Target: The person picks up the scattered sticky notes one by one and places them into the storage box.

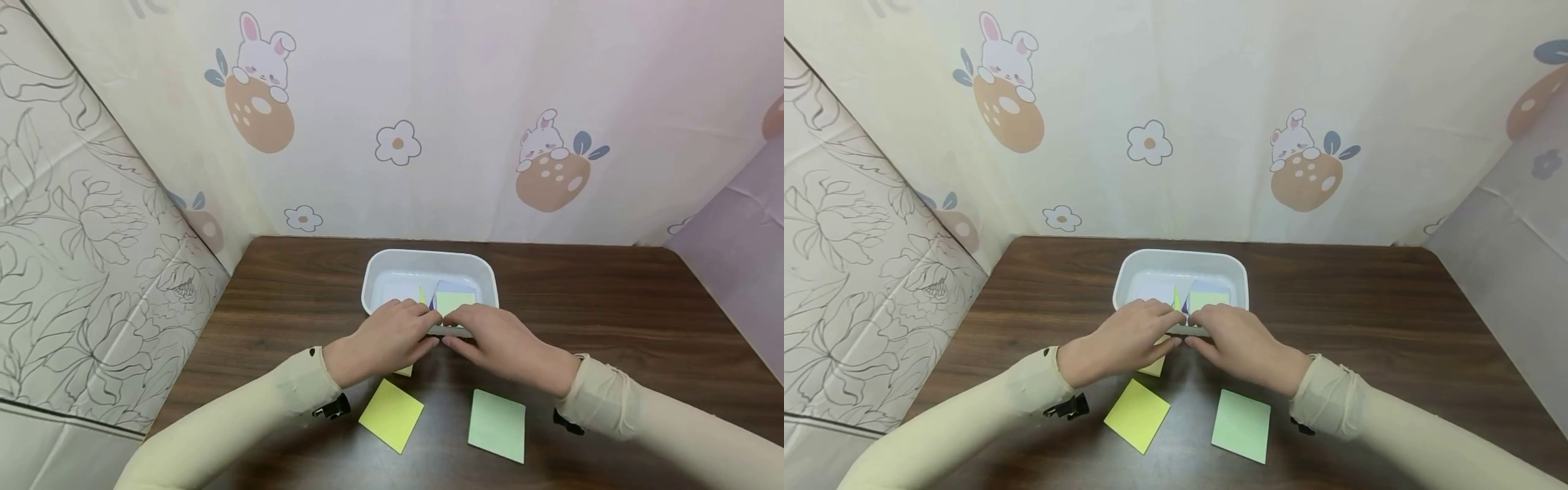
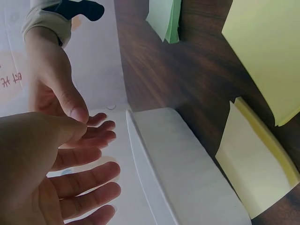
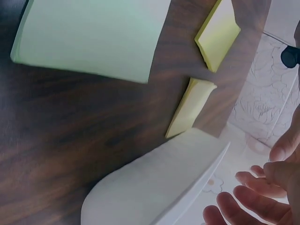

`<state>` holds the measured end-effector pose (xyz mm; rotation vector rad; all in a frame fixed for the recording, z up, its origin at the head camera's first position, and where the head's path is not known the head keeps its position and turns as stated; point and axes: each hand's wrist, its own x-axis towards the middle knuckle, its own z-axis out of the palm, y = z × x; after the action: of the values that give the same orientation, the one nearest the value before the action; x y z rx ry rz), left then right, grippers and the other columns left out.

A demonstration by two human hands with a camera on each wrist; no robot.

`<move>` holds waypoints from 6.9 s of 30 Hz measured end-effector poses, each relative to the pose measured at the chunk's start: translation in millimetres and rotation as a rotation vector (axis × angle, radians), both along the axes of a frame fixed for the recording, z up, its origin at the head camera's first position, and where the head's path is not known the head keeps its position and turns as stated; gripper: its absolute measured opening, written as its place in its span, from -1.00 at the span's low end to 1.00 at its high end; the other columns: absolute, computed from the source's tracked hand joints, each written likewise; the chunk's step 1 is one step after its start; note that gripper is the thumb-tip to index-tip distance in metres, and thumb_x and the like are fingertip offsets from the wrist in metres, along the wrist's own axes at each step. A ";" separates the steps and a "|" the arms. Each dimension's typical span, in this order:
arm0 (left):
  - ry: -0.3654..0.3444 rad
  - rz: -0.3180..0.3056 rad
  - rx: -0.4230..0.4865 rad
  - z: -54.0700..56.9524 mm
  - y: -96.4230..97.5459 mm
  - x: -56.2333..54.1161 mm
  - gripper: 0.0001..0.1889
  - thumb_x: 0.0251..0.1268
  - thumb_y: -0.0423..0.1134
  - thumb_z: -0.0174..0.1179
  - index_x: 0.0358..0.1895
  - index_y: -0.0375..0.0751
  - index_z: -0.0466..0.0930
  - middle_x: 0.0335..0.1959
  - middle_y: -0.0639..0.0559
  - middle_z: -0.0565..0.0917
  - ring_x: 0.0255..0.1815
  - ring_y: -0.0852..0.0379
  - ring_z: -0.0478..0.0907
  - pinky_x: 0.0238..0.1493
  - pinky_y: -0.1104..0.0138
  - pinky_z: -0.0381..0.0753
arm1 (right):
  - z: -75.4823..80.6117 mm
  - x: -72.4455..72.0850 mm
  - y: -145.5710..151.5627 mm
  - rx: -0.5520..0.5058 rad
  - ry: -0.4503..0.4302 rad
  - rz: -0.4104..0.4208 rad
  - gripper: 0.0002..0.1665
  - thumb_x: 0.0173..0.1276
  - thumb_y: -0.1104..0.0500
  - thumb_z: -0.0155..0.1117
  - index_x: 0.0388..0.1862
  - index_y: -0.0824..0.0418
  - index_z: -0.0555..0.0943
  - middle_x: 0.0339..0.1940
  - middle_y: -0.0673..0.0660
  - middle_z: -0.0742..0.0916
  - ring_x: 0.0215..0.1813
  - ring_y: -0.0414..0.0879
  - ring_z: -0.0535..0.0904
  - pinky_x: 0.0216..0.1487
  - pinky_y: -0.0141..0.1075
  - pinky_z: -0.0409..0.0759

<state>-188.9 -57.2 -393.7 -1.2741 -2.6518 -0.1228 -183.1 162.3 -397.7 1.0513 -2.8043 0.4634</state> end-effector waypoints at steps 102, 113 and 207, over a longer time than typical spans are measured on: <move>-0.044 0.060 -0.095 -62.9 -35.9 0.9 -0.48 0.09 -0.31 0.48 0.10 -0.08 0.43 -0.18 -0.02 0.51 -0.27 0.10 0.49 -0.42 0.36 0.45 | -58.3 14.1 -27.6 0.166 -0.119 0.110 -0.83 0.42 0.01 0.32 -0.18 0.07 0.70 -0.31 -0.07 0.71 -0.28 -0.21 0.60 -0.23 -0.25 0.59; -0.040 0.062 -0.121 -53.9 -35.1 -1.6 -0.58 0.17 -0.40 0.39 0.06 -0.04 0.50 -0.25 0.07 0.67 -0.25 0.12 0.62 -0.37 0.34 0.51 | -56.4 9.5 -29.3 0.152 -0.120 0.108 -0.84 0.41 0.03 0.32 -0.18 0.09 0.71 -0.32 -0.06 0.71 -0.31 -0.21 0.60 -0.23 -0.25 0.59; -0.035 0.128 0.036 24.5 -40.3 -43.1 -0.47 0.16 -0.64 0.19 0.17 -0.08 0.59 -0.31 -0.03 0.72 -0.39 0.02 0.60 -0.38 0.24 0.59 | -9.7 -20.6 -35.7 0.078 0.024 0.117 -0.77 0.42 0.07 0.31 -0.11 0.19 0.71 -0.25 0.03 0.75 -0.24 -0.13 0.65 -0.16 -0.19 0.63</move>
<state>-232.0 -97.5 -369.2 -1.0974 -2.7394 -0.1741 -203.7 126.6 -407.4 1.2336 -2.7708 0.3535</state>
